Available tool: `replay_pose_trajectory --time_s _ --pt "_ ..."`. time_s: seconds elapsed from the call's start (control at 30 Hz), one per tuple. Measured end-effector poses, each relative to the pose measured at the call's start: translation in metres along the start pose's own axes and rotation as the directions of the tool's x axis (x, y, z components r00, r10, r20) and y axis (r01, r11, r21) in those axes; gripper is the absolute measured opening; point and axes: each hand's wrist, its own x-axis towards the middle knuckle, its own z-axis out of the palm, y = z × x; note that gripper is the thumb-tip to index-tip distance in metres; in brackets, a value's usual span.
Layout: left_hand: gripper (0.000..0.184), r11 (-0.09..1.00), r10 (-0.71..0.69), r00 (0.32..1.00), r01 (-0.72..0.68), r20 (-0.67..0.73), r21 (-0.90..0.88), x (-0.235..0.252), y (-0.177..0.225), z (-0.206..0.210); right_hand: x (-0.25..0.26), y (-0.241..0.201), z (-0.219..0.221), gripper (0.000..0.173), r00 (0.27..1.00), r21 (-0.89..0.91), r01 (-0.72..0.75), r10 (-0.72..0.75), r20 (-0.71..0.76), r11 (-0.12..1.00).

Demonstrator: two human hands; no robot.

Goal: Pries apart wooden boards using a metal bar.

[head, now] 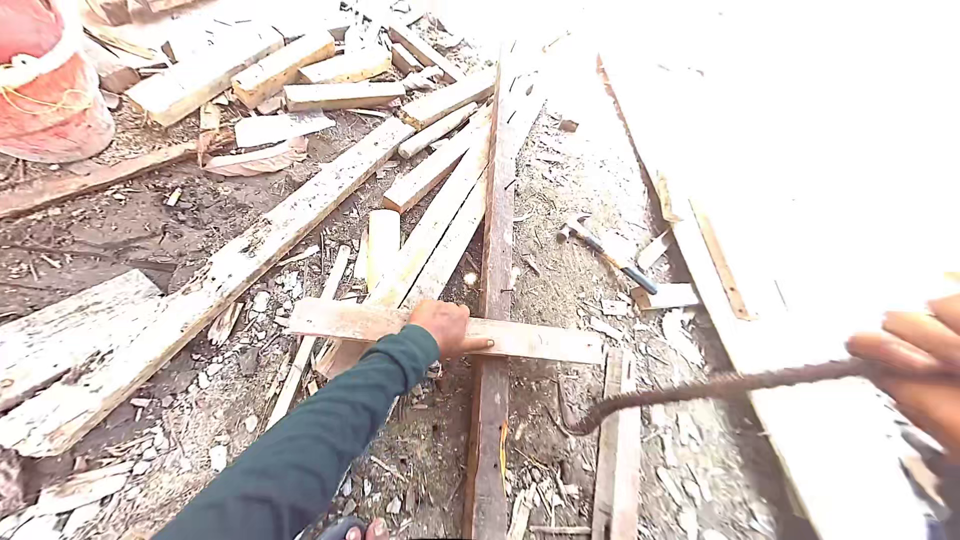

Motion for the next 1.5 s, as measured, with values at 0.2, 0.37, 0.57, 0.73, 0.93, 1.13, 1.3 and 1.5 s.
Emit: replay_pose_trajectory --time_s 0.2,0.37,0.57,0.73,0.93,1.13,1.3,1.5 --pt "0.089 1.000 0.003 1.000 -0.003 0.017 0.010 0.007 -0.010 -0.001 0.087 0.024 0.142 0.044 0.993 -0.367 -0.091 0.055 -0.107 0.926" --pt "0.088 0.998 -0.049 0.998 0.051 0.041 -0.043 0.006 -0.008 -0.006 0.150 0.068 0.181 0.040 0.972 -0.464 -0.231 0.176 -0.158 0.855" --pt "0.088 0.994 -0.072 0.995 0.077 0.069 -0.081 0.005 -0.007 -0.008 0.160 0.076 0.213 0.037 0.994 -0.873 0.089 -0.095 0.049 0.480" --pt "0.088 0.995 -0.051 0.996 0.056 0.069 -0.082 0.006 -0.008 -0.008 0.113 0.071 0.169 0.040 0.941 -0.537 0.309 -0.169 0.294 0.785" --pt "0.088 0.996 -0.066 0.996 0.069 0.065 -0.058 0.007 -0.007 -0.008 0.064 0.027 0.104 0.059 0.976 -0.375 -0.073 0.144 0.166 0.924" --pt "0.088 0.992 -0.111 0.992 0.114 0.052 -0.058 0.006 -0.006 -0.008 0.068 0.021 0.096 0.054 0.984 -0.161 0.130 -0.108 0.143 0.978" --pt "0.090 0.989 -0.124 0.991 0.127 0.054 -0.076 0.006 -0.005 -0.011 0.085 0.035 0.140 0.052 0.997 -0.191 0.075 -0.073 0.012 0.979" --pt "0.078 0.993 -0.107 0.994 0.108 0.013 -0.052 0.016 -0.005 -0.011 0.140 0.063 0.156 0.039 0.990 -0.296 -0.133 0.114 -0.083 0.946"
